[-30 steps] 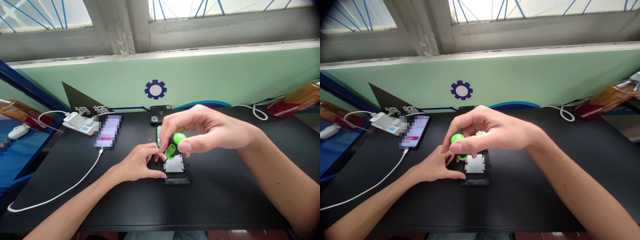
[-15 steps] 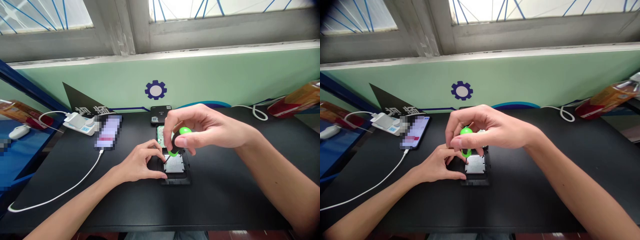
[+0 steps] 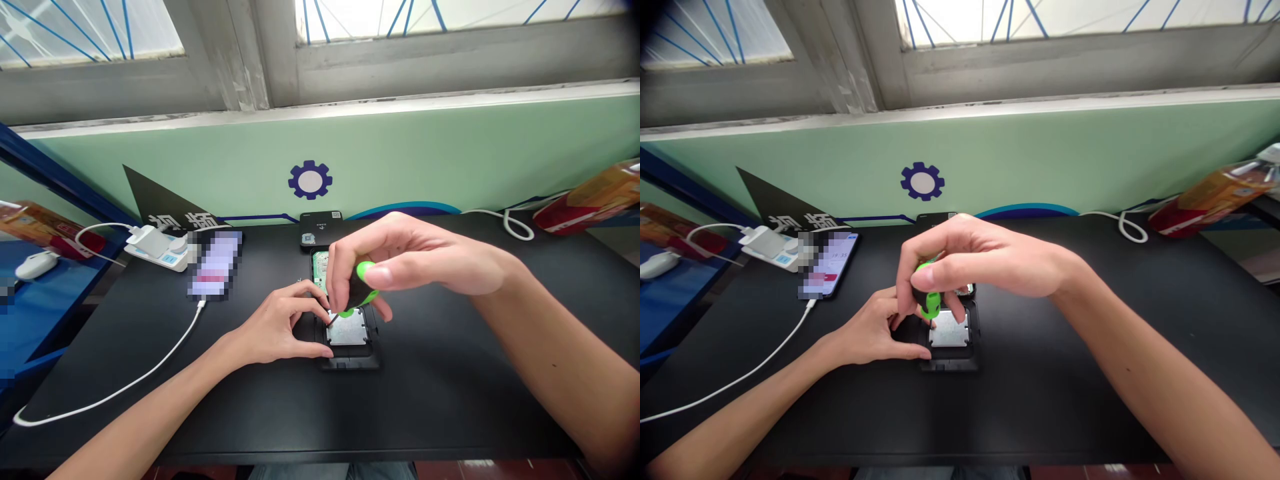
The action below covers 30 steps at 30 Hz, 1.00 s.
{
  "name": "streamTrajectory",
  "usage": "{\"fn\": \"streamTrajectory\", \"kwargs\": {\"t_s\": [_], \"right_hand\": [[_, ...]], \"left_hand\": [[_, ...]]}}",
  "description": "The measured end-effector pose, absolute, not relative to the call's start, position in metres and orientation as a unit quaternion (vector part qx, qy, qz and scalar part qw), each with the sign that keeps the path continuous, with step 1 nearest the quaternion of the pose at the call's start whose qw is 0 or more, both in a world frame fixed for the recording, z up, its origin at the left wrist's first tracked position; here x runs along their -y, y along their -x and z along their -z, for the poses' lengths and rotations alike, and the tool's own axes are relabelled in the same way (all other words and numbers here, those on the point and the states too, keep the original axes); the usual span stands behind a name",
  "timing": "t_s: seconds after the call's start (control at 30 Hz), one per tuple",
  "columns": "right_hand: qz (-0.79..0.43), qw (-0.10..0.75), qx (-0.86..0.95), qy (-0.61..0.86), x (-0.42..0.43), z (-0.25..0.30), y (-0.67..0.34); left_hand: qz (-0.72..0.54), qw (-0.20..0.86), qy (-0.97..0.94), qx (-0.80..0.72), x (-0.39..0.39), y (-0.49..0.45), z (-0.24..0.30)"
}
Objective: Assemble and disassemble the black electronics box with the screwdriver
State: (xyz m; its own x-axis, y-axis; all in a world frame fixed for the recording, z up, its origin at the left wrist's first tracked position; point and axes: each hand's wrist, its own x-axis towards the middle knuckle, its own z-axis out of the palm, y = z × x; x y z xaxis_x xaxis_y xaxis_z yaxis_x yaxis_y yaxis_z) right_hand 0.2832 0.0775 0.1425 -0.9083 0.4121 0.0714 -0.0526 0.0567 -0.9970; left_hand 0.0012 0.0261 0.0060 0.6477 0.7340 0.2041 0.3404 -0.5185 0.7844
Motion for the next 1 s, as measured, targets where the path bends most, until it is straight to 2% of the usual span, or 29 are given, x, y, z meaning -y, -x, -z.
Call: {"fn": "streamTrajectory", "kwargs": {"t_s": [0.43, 0.73, 1.0], "right_hand": [[-0.634, 0.172, 0.736, 0.164, -0.0765, -0.1423, -0.2838], [-0.667, 0.188, 0.712, 0.112, -0.0760, -0.1379, -0.2779], [-0.687, 0.159, 0.699, 0.121, -0.0760, -0.1382, -0.2788]], "left_hand": [[-0.263, 0.359, -0.833, -0.328, -0.0262, -0.0006, -0.0055], [-0.264, 0.380, -0.825, -0.325, -0.0262, -0.0025, -0.0072], [-0.259, 0.369, -0.831, -0.325, -0.0269, -0.0020, -0.0067]]}}
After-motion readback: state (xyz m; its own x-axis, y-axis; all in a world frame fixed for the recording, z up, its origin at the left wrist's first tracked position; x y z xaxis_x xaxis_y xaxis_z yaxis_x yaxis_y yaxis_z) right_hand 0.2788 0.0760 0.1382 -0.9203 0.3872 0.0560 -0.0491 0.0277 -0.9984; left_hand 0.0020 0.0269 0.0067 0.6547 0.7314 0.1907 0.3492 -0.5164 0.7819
